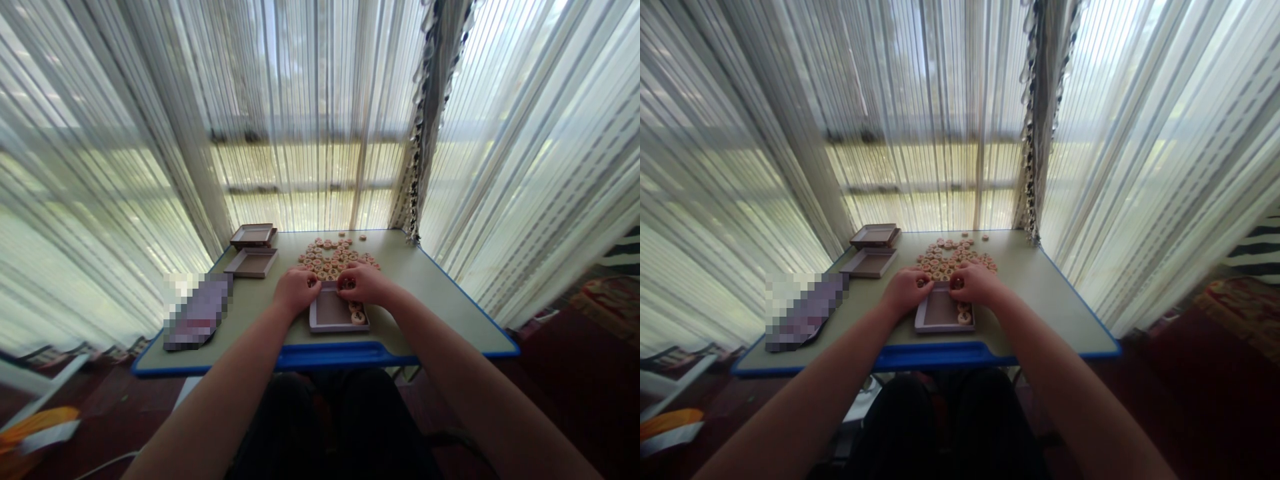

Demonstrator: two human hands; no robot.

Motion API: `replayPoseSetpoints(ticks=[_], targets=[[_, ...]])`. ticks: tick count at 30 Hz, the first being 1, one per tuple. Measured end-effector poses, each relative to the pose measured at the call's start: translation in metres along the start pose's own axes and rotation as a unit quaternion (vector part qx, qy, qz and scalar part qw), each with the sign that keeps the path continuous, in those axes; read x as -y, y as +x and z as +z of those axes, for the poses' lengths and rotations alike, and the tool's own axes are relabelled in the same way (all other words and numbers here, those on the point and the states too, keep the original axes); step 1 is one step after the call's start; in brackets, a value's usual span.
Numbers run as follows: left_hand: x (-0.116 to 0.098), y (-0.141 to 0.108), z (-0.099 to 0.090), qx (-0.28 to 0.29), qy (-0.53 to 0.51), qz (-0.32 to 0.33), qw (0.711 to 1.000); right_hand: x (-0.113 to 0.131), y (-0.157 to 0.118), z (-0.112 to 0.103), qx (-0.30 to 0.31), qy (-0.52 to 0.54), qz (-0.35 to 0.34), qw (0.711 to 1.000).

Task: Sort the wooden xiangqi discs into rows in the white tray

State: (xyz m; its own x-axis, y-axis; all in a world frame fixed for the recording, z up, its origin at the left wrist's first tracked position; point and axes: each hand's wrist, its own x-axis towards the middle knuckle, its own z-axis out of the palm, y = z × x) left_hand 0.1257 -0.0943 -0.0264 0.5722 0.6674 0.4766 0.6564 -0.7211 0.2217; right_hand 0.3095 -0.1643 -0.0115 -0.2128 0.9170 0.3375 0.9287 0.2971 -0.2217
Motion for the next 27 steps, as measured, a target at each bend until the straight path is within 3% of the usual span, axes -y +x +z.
replayPoseSetpoints(ticks=[9,18,27], targets=[[0.001,0.000,0.001,-0.003,0.000,0.011,1.000,-0.002,0.001,0.002,-0.026,-0.009,-0.024,0.999],[0.002,0.000,0.001,-0.001,0.007,0.010,1.000,0.000,0.001,0.002,-0.009,-0.004,-0.019,1.000],[0.000,0.000,0.001,-0.009,-0.007,0.002,1.000,0.005,-0.001,-0.009,-0.031,0.010,-0.018,0.999]])
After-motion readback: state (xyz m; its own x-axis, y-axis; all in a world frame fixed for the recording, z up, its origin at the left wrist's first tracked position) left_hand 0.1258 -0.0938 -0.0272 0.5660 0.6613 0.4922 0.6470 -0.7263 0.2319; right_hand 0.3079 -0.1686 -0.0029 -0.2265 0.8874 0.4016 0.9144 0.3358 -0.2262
